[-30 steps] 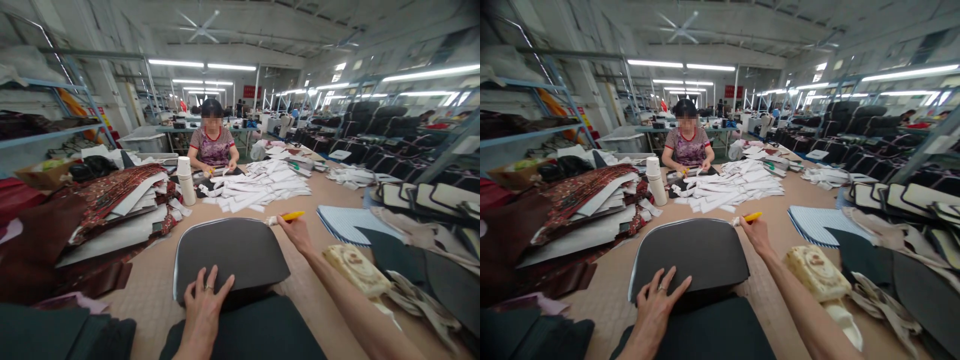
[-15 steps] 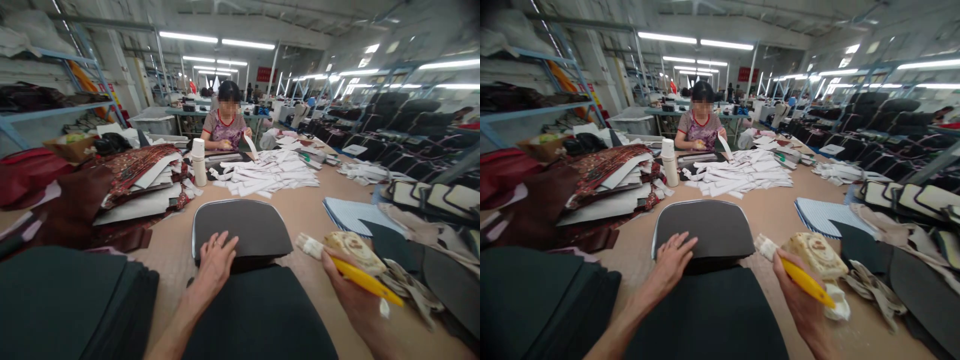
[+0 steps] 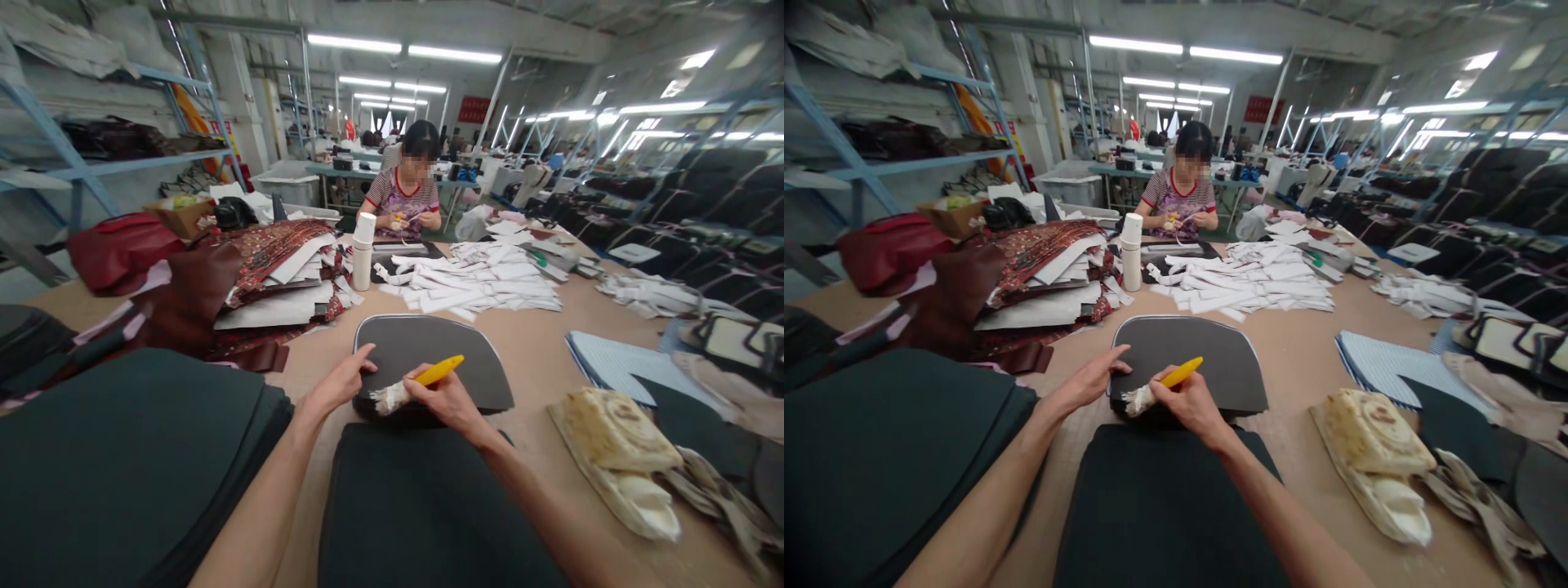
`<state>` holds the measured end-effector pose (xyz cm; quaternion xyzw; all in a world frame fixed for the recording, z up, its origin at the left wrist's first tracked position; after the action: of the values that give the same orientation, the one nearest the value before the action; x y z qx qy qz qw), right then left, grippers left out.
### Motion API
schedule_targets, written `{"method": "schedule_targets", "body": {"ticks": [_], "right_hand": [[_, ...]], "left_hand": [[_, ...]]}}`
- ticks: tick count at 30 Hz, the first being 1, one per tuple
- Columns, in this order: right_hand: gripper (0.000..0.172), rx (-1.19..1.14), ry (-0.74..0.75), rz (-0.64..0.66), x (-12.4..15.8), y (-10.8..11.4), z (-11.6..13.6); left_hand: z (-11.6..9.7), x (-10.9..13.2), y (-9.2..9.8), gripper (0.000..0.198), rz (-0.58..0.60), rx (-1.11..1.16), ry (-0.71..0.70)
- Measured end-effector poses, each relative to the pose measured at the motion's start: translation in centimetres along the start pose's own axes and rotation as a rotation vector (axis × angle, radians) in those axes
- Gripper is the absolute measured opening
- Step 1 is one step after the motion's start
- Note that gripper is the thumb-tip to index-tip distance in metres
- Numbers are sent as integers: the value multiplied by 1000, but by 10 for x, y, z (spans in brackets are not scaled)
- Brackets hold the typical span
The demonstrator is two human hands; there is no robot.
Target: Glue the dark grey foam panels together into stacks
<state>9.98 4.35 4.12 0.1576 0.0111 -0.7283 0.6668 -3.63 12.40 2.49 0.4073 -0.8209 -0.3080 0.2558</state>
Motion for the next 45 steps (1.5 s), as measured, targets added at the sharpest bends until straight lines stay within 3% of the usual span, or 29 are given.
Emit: {"method": "schedule_targets", "body": {"ticks": [3, 9, 12, 15, 17, 20, 23, 26, 29, 32, 34, 37, 39, 41, 43, 45], "right_hand": [[24, 119, -27, -50, 19, 50, -10], [29, 435, -123, -173, 80, 186, -25], [31, 563, -134, -351, 111, 243, -21], [33, 609, -147, -590, 138, 274, -5], [35, 546, -121, -629, 146, 276, 7], [44, 346, -103, -494, 151, 264, 10], [49, 188, -115, -432, 158, 258, -3], [46, 259, -44, -450, 149, 260, -13], [57, 598, 65, -376, 110, 251, -5], [77, 864, 215, -320, 57, 234, 19], [80, 878, 321, -306, 27, 223, 38], [64, 811, 390, -217, 3, 202, 61], [48, 758, 415, -163, 7, 188, 81], [38, 754, 439, -202, 26, 180, 109], [32, 839, 456, -342, 57, 181, 146], [29, 944, 457, -498, 90, 188, 181]], "left_hand": [[0, 0, 1, 68, -16, -26, 3], [-12, 4, 3, 69, -23, -135, 44], [-49, 11, -12, 61, -43, -217, 33], [-102, 15, -49, 59, -43, -279, -53], [-127, 11, -74, 63, -25, -310, -76], [-138, 0, -91, 57, -8, -321, -79], [-132, -10, -89, 44, 26, -279, -117], [-125, -19, -76, 24, 33, -215, -141], [-128, -20, -50, 15, -25, -135, -171], [-142, -9, -10, 16, -100, -56, -257], [-157, 7, 18, 15, -150, -8, -365], [-182, 41, 56, 13, -261, 19, -549], [-193, 67, 76, 13, -346, -47, -574], [-194, 94, 99, 19, -480, -95, -517], [-179, 123, 126, 51, -663, -19, -414], [-146, 148, 143, 85, -790, 209, -301]]}}
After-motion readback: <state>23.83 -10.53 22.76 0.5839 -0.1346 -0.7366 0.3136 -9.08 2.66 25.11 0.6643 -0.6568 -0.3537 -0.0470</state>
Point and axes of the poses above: each hand's wrist, its own x-axis away from the middle knuckle, its own y-axis out of the back of the hand, z = x × y, the point moved 8 cm from there along -x, towards the middle knuckle, and after that the axes turned 14 degrees about y, right-handed, at the moved point
